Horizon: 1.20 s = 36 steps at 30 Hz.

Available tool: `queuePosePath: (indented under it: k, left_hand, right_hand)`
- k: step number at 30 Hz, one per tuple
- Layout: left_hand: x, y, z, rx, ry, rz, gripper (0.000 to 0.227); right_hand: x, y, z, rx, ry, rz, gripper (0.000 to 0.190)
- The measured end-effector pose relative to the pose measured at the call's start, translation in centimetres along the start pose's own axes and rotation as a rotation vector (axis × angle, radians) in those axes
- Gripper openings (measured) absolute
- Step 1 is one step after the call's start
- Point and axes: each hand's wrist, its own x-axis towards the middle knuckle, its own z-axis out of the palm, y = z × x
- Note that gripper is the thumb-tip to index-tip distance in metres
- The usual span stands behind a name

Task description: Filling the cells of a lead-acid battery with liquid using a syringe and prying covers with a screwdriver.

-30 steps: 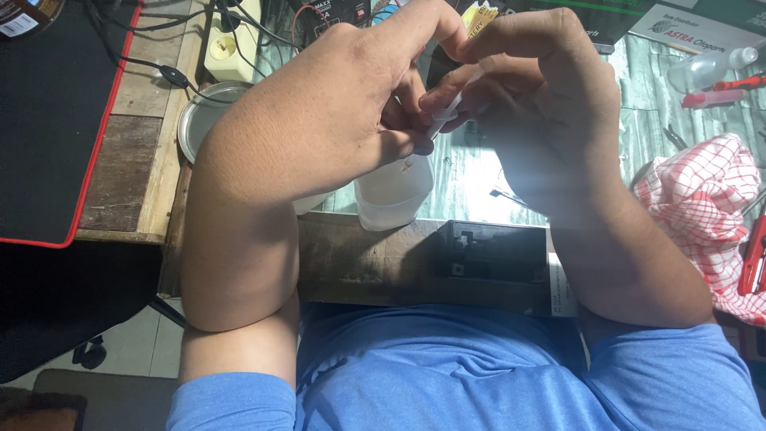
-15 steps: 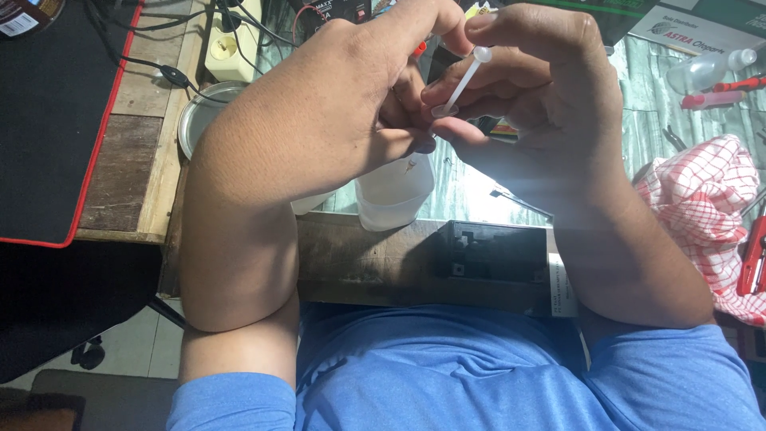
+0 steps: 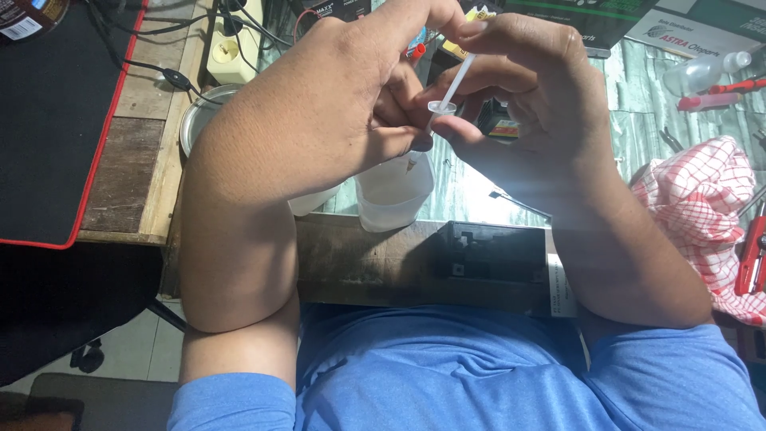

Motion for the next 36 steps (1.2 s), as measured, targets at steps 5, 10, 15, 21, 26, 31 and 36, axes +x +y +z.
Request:
queuePosePath:
  k: [5,10,15,21,26,31,36]
  left_hand:
    - [-0.1,0.0,-0.2,0.044,0.004,-0.027,0.058]
    - [-1.1,0.0,-0.8,0.138,0.11,-0.004,0.046]
    - [-2.9,1.4,-1.1,0.31,0.188,-0.07,0.035]
    - [-5.1,5.1,1.2,0.413,0.196,-0.084,0.029]
    - [-7.3,7.5,5.6,0.467,-0.007,-0.021,0.025]
    - [-7.5,5.9,14.0,0.4,-0.13,0.201,0.009]
    - [-5.6,0.4,17.8,0.245,0.1,0.401,0.009]
  right_hand:
    - [-0.4,0.6,-0.3,-0.035,-0.002,0.01,0.06]
    - [-0.2,0.3,0.1,-0.005,0.054,0.083,0.062]
    - [-0.1,0.2,0.2,0.06,0.081,0.111,0.061]
    - [-2.0,1.6,-0.9,0.195,0.206,0.157,0.085]
    - [-2.9,0.9,-2.9,0.032,0.377,0.169,0.081]
    - [-6.9,1.5,-6.6,-0.136,0.395,0.347,0.018]
    - [-12.7,2.1,-8.1,-0.089,0.466,0.251,0.029]
